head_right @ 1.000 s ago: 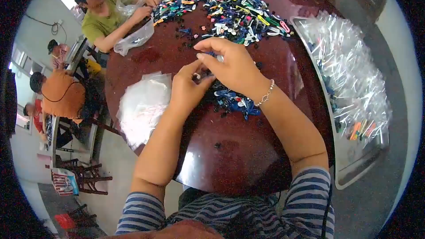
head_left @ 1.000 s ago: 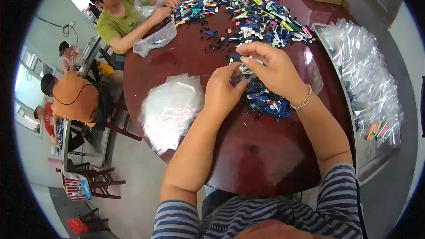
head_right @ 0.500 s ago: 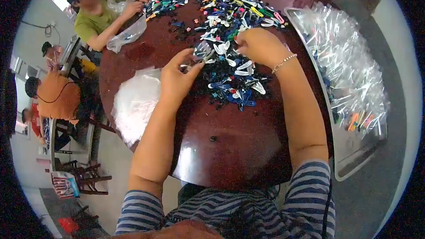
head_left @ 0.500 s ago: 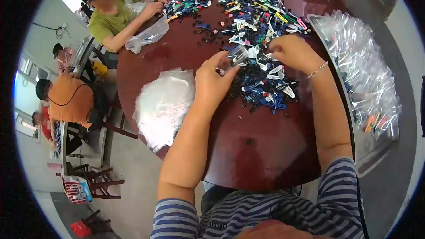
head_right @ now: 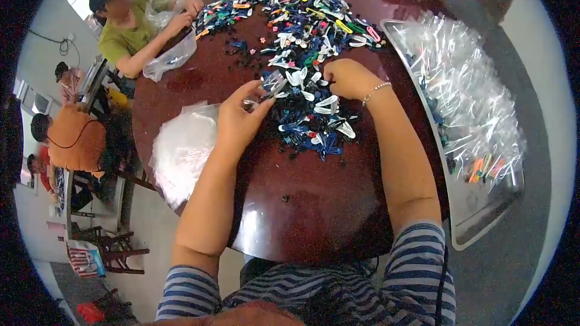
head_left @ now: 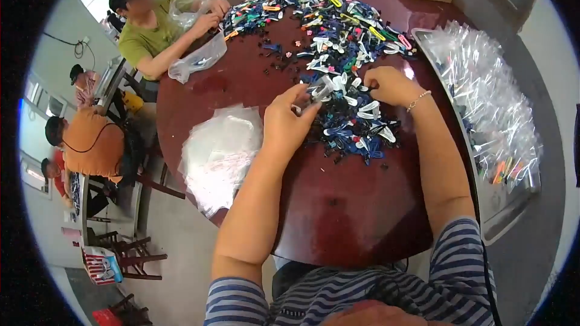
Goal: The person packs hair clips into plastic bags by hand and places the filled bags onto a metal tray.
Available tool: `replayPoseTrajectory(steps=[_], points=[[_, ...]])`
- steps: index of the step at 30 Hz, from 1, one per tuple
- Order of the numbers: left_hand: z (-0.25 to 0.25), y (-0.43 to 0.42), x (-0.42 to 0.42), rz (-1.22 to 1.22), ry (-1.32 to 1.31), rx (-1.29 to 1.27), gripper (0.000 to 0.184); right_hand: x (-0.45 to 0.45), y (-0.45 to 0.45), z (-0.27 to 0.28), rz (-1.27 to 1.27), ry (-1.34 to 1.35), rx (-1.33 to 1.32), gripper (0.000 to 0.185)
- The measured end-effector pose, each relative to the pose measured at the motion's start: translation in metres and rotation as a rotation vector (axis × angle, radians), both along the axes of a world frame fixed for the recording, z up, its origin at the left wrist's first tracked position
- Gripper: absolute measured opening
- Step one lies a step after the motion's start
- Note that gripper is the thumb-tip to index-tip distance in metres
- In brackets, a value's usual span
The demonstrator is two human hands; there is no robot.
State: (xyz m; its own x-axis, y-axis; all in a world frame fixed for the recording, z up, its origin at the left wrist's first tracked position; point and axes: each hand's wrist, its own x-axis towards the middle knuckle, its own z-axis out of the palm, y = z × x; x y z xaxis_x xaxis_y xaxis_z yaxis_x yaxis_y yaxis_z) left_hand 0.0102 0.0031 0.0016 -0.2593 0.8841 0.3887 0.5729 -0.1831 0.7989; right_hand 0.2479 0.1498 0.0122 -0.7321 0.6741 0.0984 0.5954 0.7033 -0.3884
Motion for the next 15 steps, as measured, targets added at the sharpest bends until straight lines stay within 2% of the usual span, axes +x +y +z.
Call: replayPoseTrajectory(steps=[6, 10, 13, 15], points=[[-0.006, 0.002, -0.003, 0.020, 0.062, 0.043, 0.043, 0.002, -0.002, 0.005, -0.070, 0.140, -0.004, 0.010], [-0.003, 0.001, -0.001, 0.020, 0.078, 0.032, 0.042, 0.008, -0.002, 0.019, -0.080, 0.129, 0.058, 0.007], [-0.001, 0.000, 0.000, 0.004, 0.047, 0.036, 0.042, 0.006, -0.008, 0.025, -0.017, 0.121, -0.034, 0.008], [0.002, -0.002, 0.002, 0.014, 0.054, 0.028, 0.042, -0.001, -0.015, 0.026, 0.080, 0.080, -0.261, 0.013]])
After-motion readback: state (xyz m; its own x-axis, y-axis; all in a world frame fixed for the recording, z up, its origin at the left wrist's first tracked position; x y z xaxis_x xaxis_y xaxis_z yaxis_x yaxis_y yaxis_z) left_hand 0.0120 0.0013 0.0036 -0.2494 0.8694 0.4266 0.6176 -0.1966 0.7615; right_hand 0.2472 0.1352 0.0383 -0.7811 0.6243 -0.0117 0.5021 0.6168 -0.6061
